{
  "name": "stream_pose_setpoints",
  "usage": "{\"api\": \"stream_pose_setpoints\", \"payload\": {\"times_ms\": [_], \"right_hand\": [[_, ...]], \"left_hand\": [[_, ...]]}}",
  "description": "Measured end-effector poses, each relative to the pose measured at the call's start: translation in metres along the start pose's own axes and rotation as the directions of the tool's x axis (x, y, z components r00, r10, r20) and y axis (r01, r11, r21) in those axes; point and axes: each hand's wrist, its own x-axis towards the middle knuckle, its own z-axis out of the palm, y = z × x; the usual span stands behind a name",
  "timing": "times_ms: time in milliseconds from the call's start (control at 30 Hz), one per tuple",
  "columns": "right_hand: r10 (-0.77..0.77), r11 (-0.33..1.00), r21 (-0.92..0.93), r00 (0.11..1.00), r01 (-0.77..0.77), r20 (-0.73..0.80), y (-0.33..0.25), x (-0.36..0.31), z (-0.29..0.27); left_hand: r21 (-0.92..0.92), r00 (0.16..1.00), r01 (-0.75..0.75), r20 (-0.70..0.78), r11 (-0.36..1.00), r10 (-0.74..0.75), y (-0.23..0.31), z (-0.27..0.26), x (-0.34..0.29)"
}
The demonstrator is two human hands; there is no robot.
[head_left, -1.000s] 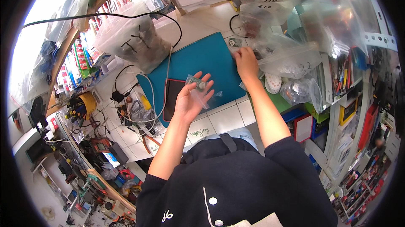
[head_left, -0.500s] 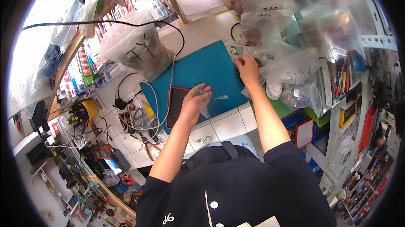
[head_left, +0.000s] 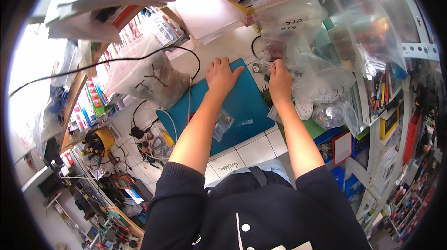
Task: The person gathers small hardware parts from a cluttered workbench, places them into a clear plastic bag, and moves around the workshop to retrieve additional items. They then return to the bench and continue sorting and bagging small components.
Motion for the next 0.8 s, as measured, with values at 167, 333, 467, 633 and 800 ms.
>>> {"api": "stream_pose_setpoints", "payload": {"times_ms": [167, 333, 467, 633, 800], "right_hand": [[0.047, 0.969, 0.235, 0.990, -0.078, 0.136, -0.021, -0.017, -0.027], [-0.260, 0.934, 0.322, 0.914, 0.156, 0.311, -0.036, -0.047, -0.035], [-0.025, 0.996, -0.079, 0.970, 0.045, 0.242, -0.008, -0.008, -0.002], [0.077, 0.935, -0.355, 0.966, 0.017, 0.248, -0.003, 0.013, 0.029], [-0.194, 0.981, 0.030, 0.947, 0.193, 0.256, -0.033, -0.041, 0.000]], "left_hand": [[-0.323, 0.996, 0.083, 0.011, 0.943, -0.084, 0.011, 0.004, 0.020], [-0.676, 0.995, 0.014, -0.066, 0.736, -0.080, -0.012, -0.015, -0.016], [-0.392, 0.973, -0.210, -0.175, 0.896, 0.152, -0.031, -0.024, -0.071], [-0.326, 0.990, -0.135, -0.092, 0.936, 0.111, -0.038, -0.021, -0.129], [-0.501, 0.995, 0.010, -0.080, 0.865, -0.058, -0.040, -0.022, -0.150]]}}
